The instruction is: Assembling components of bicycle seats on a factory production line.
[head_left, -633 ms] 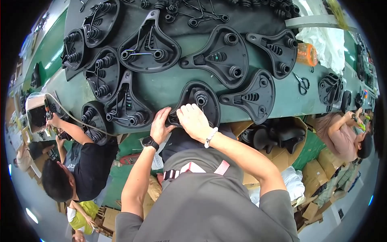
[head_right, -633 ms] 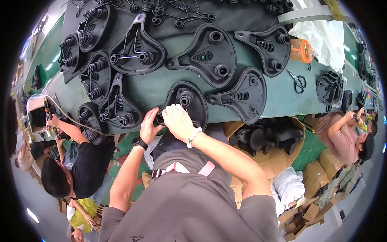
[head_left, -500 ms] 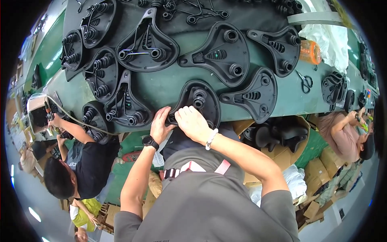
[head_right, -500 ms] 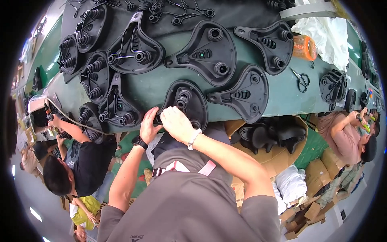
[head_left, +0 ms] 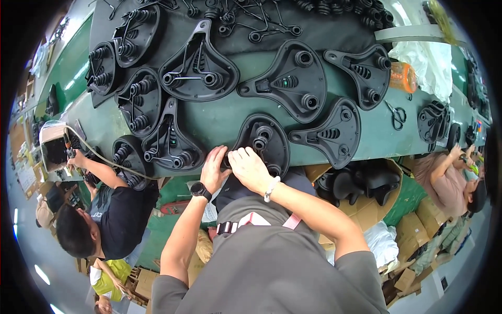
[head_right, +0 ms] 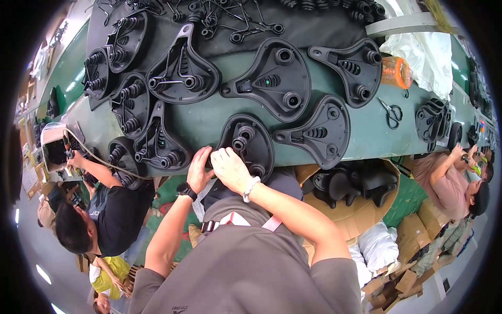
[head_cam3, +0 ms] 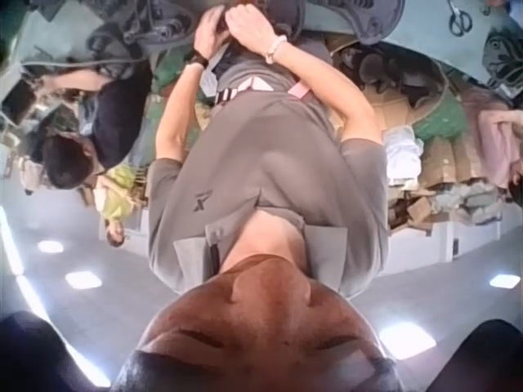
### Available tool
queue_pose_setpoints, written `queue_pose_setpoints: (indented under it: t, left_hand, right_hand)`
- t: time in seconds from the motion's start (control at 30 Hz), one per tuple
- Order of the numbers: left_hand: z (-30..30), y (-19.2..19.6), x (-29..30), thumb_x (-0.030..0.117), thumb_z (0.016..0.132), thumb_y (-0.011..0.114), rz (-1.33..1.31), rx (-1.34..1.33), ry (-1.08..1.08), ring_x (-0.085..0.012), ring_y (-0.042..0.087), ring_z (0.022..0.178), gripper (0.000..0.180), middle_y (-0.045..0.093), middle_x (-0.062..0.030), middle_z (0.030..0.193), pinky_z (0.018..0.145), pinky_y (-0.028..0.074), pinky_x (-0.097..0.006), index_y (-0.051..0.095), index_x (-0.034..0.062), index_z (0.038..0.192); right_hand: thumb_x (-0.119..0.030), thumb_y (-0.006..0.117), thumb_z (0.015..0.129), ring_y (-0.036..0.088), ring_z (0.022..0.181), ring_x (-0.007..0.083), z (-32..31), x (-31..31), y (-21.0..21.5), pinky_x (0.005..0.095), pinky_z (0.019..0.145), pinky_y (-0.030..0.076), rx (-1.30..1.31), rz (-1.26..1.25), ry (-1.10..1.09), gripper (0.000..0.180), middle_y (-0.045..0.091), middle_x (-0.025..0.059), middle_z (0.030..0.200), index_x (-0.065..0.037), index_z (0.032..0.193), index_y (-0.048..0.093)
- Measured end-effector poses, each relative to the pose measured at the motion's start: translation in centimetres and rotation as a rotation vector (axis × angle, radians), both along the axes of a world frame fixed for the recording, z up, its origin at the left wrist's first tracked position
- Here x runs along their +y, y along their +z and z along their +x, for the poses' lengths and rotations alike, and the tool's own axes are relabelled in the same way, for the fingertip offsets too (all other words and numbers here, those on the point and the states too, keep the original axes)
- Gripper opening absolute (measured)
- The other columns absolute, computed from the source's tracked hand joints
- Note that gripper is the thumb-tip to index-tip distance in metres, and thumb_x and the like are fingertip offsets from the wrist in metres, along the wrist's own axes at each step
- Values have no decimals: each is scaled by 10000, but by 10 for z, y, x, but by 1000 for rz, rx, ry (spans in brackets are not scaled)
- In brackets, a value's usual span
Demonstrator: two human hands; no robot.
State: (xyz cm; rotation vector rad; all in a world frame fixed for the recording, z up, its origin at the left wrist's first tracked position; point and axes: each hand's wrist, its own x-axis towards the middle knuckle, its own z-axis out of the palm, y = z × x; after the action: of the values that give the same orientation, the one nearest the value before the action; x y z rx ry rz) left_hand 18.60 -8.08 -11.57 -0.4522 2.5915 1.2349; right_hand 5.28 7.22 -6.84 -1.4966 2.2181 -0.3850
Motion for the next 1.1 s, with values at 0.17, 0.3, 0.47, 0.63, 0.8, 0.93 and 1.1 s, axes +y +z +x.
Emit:
queue_pose_setpoints:
  t: [0.17,0.3,0.47,0.63,0.8,0.93,1.1]
  left_hand:
    - [-27,46,9,168,746,775,48,23,65,-475,310,1485,907,367,-268,1580,1231,296,-519,367,-20,1534]
    - [-106,68,48,315,735,846,-18,170,125,-458,344,1463,791,468,-218,1500,1196,333,-535,533,19,1399]
    - [-141,29,83,314,758,831,-205,139,138,-420,390,1433,514,579,-102,1382,1111,363,-642,672,87,1190]
    - [-142,24,88,306,774,814,-291,89,171,-411,420,1388,454,654,-81,1191,1093,380,-595,690,107,1163]
    - [-159,23,96,334,774,815,-391,-13,167,-404,445,1316,434,641,-93,1132,1069,387,-570,680,84,1102]
    - [-165,19,95,363,770,821,-393,99,184,-410,443,1305,528,627,-125,1142,1067,385,-566,641,60,1163]
    - [-142,14,81,438,685,905,-250,250,211,-442,418,1334,1046,416,-222,1460,1121,358,-564,359,70,1498]
  right_hand:
    - [-267,819,720,549,1215,354,-17,54,63,492,1078,429,-240,-278,-405,548,597,163,1222,-23,1181,652]
    - [-486,828,777,456,1360,449,-3,115,45,486,1140,402,-573,208,-814,859,425,279,1484,-8,1426,533]
    - [-579,787,812,350,1458,525,2,118,13,496,1190,358,-906,306,-856,1002,241,394,1594,-7,1542,409]
    - [-600,739,831,422,1391,567,-1,112,17,497,1169,397,-902,401,-737,1035,168,448,1584,-1,1574,337]
    - [-483,752,826,546,1264,517,1,121,-2,500,1086,464,-889,241,-829,771,454,346,1408,-20,1418,578]
    - [-467,797,796,543,1290,477,-8,119,-8,488,1096,454,-931,243,-832,810,460,329,1433,6,1407,557]
    - [-371,904,725,507,1368,426,10,115,-5,459,1145,422,-968,164,-1054,1107,461,327,1488,35,1531,262]
